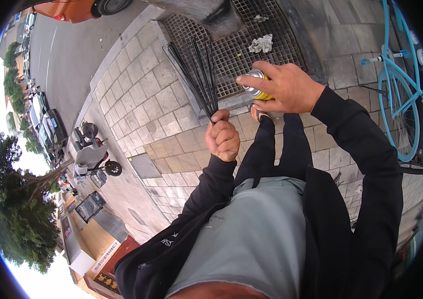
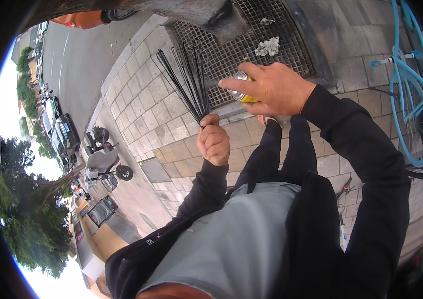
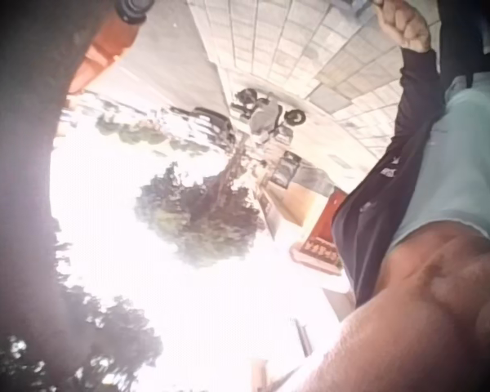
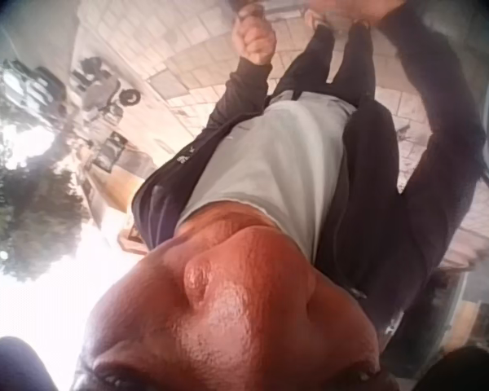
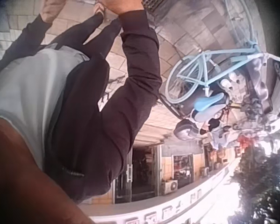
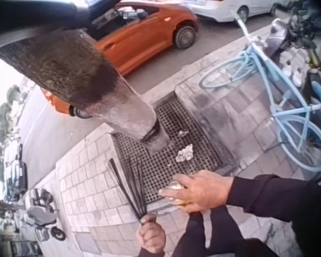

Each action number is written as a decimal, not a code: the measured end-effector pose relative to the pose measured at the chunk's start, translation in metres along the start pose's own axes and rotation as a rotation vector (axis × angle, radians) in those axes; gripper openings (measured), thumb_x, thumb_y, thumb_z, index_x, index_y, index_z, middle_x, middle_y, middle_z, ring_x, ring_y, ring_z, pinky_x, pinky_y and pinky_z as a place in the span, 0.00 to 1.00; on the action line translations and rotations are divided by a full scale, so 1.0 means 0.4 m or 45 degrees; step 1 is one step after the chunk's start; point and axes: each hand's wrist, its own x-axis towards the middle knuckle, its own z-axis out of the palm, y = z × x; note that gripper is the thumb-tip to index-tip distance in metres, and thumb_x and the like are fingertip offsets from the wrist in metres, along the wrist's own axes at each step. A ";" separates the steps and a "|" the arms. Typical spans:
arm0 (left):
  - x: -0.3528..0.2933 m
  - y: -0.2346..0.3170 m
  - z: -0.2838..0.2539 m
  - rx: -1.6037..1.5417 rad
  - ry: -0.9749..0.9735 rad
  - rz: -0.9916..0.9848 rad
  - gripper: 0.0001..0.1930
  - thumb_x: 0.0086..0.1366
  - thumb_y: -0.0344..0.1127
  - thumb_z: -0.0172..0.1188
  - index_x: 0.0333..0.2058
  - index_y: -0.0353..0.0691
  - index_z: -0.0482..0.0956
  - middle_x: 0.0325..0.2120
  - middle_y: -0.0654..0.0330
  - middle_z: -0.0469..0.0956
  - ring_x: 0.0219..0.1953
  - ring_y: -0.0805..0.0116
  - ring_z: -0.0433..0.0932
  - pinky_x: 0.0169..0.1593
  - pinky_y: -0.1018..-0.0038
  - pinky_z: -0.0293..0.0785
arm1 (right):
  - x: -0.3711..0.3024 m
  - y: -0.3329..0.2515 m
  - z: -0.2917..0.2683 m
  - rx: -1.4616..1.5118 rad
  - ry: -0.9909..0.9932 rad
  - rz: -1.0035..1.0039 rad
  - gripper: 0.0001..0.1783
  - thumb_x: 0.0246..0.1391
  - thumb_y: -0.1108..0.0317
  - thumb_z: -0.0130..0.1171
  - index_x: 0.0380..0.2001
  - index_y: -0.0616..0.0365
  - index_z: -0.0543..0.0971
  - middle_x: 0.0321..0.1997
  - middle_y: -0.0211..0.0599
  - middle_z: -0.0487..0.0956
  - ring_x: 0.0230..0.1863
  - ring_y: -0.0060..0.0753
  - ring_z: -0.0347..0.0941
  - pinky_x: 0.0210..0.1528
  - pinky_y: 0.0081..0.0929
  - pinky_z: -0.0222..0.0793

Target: The person sits on the sidewalk and wipes a bundle of bicycle spokes with a white cloth. They then stand, walk into a bicycle shop, pick up a yellow spray can, and return outside to spray the spokes.

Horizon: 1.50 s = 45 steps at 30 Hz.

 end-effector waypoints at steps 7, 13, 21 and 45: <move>0.009 -0.038 0.012 -0.081 -0.058 -0.106 0.03 0.76 0.31 0.48 0.43 0.38 0.66 0.15 0.68 0.58 0.12 0.78 0.53 0.14 0.78 0.54 | -0.028 0.022 0.026 0.014 0.122 -0.075 0.39 0.55 0.56 0.71 0.69 0.43 0.68 0.51 0.42 0.79 0.33 0.44 0.84 0.31 0.35 0.82; 0.023 -0.066 0.022 -0.154 -0.124 -0.168 0.07 0.75 0.34 0.42 0.42 0.38 0.67 0.13 0.67 0.59 0.11 0.77 0.55 0.13 0.78 0.54 | -0.032 0.037 0.051 0.122 0.251 0.188 0.41 0.54 0.55 0.72 0.69 0.37 0.67 0.54 0.48 0.77 0.35 0.45 0.85 0.36 0.36 0.84; 0.038 -0.100 0.018 -0.270 -0.133 -0.229 0.02 0.71 0.26 0.45 0.40 0.39 0.65 0.14 0.66 0.59 0.12 0.77 0.54 0.15 0.76 0.48 | -0.021 0.042 0.034 0.067 0.463 0.276 0.39 0.55 0.54 0.72 0.68 0.37 0.69 0.54 0.46 0.78 0.35 0.45 0.85 0.35 0.35 0.84; 0.008 -0.117 0.043 -0.080 -0.122 -0.204 0.03 0.75 0.29 0.44 0.41 0.38 0.66 0.14 0.68 0.58 0.12 0.79 0.54 0.15 0.79 0.50 | -0.076 -0.073 0.003 0.328 0.427 0.389 0.40 0.49 0.60 0.75 0.66 0.46 0.72 0.54 0.48 0.78 0.37 0.54 0.84 0.37 0.40 0.83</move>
